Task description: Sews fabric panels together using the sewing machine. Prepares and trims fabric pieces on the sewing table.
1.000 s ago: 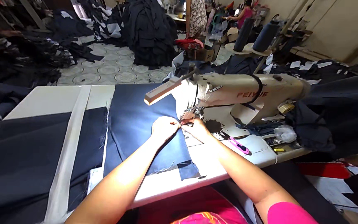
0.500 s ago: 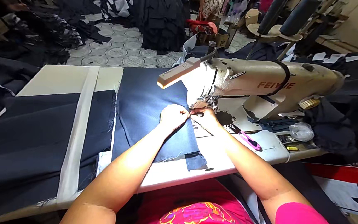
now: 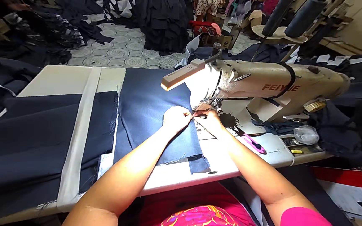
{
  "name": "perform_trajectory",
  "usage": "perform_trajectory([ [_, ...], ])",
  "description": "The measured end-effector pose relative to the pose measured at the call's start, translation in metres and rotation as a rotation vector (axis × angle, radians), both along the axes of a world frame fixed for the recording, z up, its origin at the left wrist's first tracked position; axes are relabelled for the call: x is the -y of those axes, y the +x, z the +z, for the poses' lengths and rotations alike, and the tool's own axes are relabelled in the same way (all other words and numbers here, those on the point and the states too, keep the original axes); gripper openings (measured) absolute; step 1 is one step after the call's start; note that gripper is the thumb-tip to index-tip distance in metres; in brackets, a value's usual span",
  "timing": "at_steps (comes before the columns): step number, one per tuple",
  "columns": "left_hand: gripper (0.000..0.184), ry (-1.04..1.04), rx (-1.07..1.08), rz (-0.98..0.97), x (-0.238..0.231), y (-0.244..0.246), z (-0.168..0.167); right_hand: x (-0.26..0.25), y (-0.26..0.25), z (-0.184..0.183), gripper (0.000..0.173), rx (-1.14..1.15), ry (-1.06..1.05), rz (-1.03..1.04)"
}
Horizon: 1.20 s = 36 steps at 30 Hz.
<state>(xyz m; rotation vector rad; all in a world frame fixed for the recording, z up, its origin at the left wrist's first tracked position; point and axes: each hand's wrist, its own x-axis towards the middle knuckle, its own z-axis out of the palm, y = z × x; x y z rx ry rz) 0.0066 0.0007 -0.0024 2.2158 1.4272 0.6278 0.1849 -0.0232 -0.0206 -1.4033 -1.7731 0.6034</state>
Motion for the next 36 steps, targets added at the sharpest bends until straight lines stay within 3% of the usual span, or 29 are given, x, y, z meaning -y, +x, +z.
perform_trajectory([
  [36,0.018,0.094,0.045,0.002,0.0019,-0.0024,-0.0074,0.0017,-0.0023,0.0075,0.011,0.019,-0.105,-0.014],
])
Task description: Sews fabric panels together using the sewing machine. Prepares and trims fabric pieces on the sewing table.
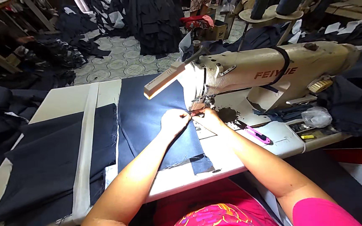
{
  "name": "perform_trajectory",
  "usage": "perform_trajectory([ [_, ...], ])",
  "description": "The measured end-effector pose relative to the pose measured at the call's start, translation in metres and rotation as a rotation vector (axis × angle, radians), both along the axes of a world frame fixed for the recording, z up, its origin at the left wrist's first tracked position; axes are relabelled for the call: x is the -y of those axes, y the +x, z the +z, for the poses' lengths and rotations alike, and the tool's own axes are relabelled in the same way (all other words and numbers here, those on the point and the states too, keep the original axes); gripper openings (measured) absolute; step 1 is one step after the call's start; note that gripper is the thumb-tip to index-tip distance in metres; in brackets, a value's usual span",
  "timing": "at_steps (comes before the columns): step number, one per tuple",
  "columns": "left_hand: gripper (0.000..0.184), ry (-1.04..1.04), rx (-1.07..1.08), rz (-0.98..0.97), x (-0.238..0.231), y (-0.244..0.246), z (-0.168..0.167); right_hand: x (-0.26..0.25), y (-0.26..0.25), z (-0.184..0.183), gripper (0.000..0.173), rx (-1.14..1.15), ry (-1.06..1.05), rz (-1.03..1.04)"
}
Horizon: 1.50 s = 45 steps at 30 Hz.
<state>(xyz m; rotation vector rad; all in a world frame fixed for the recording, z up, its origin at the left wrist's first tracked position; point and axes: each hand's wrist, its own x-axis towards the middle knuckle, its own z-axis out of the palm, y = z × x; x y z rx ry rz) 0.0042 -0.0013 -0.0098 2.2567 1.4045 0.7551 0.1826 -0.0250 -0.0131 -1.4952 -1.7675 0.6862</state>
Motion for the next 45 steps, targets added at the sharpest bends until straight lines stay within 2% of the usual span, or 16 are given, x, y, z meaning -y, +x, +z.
perform_trajectory([
  [18,0.017,0.009,0.108,-0.039,-0.0078,-0.0036,-0.0071,-0.0028,0.0030,-0.0056,0.011,0.012,0.037,0.014],
  [33,0.017,0.021,0.083,-0.038,-0.0044,-0.0030,-0.0062,0.0013,0.0003,-0.0008,0.010,-0.023,0.045,-0.002],
  [40,0.018,0.016,0.092,-0.035,-0.0042,-0.0027,-0.0066,0.0023,-0.0023,0.0006,0.013,-0.051,0.024,-0.037],
  [45,0.017,0.021,0.075,-0.034,-0.0039,-0.0023,-0.0060,0.0002,-0.0004,0.0023,0.021,0.053,-0.020,-0.007],
])
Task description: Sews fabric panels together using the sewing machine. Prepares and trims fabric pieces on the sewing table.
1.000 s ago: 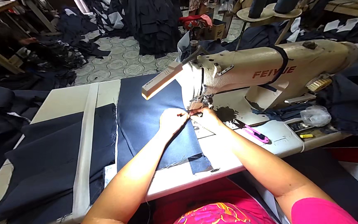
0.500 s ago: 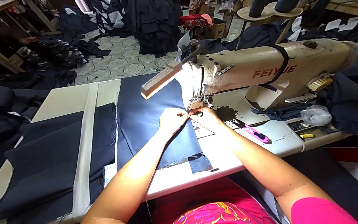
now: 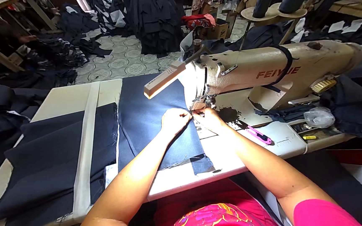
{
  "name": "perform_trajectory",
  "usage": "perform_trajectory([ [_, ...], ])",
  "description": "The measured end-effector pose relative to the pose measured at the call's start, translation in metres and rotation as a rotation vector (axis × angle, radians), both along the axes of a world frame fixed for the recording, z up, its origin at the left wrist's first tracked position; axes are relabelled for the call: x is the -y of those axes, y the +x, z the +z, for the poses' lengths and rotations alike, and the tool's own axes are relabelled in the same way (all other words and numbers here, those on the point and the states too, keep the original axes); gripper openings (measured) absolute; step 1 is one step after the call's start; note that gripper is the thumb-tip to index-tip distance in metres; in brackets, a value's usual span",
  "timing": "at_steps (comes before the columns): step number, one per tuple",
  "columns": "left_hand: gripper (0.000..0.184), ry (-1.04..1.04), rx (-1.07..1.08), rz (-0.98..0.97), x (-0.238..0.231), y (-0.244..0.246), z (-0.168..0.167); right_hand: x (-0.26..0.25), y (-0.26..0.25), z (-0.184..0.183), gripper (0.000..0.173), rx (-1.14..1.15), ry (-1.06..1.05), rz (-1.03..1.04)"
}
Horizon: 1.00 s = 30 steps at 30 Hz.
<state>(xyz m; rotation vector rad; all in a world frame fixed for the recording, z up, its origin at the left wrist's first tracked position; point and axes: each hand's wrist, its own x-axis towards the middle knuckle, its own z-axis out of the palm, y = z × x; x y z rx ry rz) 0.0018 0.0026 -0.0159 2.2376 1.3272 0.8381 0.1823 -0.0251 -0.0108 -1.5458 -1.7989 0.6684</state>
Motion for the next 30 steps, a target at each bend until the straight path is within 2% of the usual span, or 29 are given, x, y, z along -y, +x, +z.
perform_trajectory([
  [7,0.014,0.008,-0.061,0.020,0.005,0.002,0.006,0.002,-0.003,0.007,0.025,0.036,-0.066,-0.072],
  [9,0.015,0.072,-0.107,0.018,0.010,0.003,0.009,0.004,-0.005,0.013,0.024,-0.055,-0.107,-0.167],
  [11,0.016,0.186,-0.126,-0.021,0.015,0.003,0.008,0.004,-0.001,0.013,0.023,-0.170,-0.003,-0.253],
  [13,0.015,0.327,-0.093,-0.086,0.021,0.004,0.007,0.002,0.008,0.014,0.024,-0.385,0.079,-0.288],
  [16,0.018,0.549,0.034,-0.170,0.029,0.006,0.004,-0.010,0.021,0.014,0.011,-1.039,0.038,-0.288],
  [17,0.023,0.604,0.076,-0.198,0.031,0.006,0.004,-0.011,0.026,0.016,0.014,-1.129,-0.006,-0.267],
  [19,0.032,0.671,0.136,-0.243,0.036,0.007,0.005,-0.007,0.033,0.021,0.016,-1.016,-0.100,-0.220],
  [21,0.036,0.662,0.200,-0.263,0.042,0.008,0.010,0.002,0.039,0.021,0.009,-0.705,-0.160,-0.146],
  [22,0.035,0.626,0.241,-0.253,0.048,0.008,0.014,0.009,0.040,0.023,0.012,-0.511,-0.170,-0.118],
  [24,0.026,0.511,0.329,-0.177,0.063,0.009,0.022,0.027,0.037,0.030,0.019,-0.150,-0.169,-0.113],
  [26,0.017,0.313,0.421,-0.088,0.076,0.010,0.030,0.040,0.031,0.039,0.023,0.099,-0.160,-0.122],
  [28,0.029,0.096,0.503,-0.016,0.081,0.012,0.038,0.049,0.027,0.042,0.021,0.210,-0.163,-0.133],
  [30,0.033,0.028,0.541,0.028,0.082,0.015,0.042,0.050,0.026,0.036,0.020,0.284,-0.150,-0.129],
])
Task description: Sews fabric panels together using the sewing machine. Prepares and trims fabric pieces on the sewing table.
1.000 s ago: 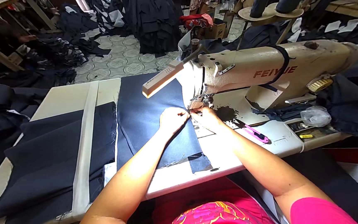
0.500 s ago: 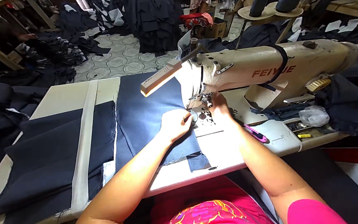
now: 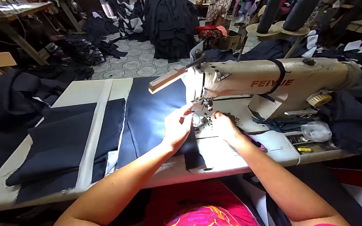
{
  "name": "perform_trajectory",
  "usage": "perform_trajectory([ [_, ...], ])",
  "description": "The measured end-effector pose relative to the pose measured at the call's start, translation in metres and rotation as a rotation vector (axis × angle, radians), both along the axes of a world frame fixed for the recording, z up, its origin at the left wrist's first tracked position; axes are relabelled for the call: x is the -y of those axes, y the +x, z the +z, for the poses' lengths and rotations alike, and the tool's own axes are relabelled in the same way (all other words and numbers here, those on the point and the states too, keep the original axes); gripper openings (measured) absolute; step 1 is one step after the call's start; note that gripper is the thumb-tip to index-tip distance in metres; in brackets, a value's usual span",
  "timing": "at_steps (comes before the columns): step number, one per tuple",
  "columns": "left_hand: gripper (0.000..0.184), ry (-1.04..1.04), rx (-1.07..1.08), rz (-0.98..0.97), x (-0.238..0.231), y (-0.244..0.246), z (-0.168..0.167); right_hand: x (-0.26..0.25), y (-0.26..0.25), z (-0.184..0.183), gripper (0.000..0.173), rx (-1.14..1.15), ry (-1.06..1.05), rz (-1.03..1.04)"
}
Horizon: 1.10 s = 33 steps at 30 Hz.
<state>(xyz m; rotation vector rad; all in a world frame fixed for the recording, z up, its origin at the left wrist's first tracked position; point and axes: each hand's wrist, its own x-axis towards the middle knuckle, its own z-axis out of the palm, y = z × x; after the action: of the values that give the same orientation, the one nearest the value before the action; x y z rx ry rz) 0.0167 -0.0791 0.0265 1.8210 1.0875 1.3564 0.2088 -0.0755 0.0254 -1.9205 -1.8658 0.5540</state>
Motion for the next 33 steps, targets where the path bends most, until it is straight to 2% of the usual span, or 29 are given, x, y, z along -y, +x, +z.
perform_trajectory([
  [3,0.029,-0.047,-0.005,0.046,-0.001,0.001,0.001,-0.009,-0.004,-0.004,0.037,0.144,-0.095,0.028],
  [6,0.024,-0.083,-0.038,0.095,-0.006,-0.002,-0.006,-0.014,-0.008,-0.009,0.026,0.213,-0.098,0.111],
  [10,0.022,-0.074,-0.096,0.157,-0.013,-0.006,-0.015,-0.012,-0.005,-0.007,0.025,0.192,-0.088,0.209],
  [13,0.020,-0.039,-0.117,0.191,-0.015,-0.005,-0.018,-0.007,-0.003,-0.003,0.025,0.114,-0.094,0.177],
  [17,0.020,0.169,-0.044,0.222,-0.014,0.008,-0.016,-0.001,-0.001,-0.001,0.029,0.101,-0.125,0.156],
  [21,0.022,0.193,0.044,0.199,-0.010,0.025,-0.006,0.001,-0.003,0.002,0.034,0.176,-0.193,0.150],
  [24,0.014,0.202,0.018,0.185,-0.011,0.031,-0.004,0.001,-0.003,0.004,0.029,0.166,-0.214,0.165],
  [27,0.010,0.202,-0.002,0.180,-0.008,0.034,-0.004,0.005,-0.002,0.008,0.028,0.128,-0.135,0.187],
  [29,0.009,0.187,0.066,0.182,-0.007,0.034,-0.006,0.005,-0.001,0.004,0.027,0.086,-0.044,0.194],
  [33,0.019,0.224,0.150,0.246,-0.004,0.033,-0.004,0.004,-0.005,0.001,0.026,0.036,0.023,0.133],
])
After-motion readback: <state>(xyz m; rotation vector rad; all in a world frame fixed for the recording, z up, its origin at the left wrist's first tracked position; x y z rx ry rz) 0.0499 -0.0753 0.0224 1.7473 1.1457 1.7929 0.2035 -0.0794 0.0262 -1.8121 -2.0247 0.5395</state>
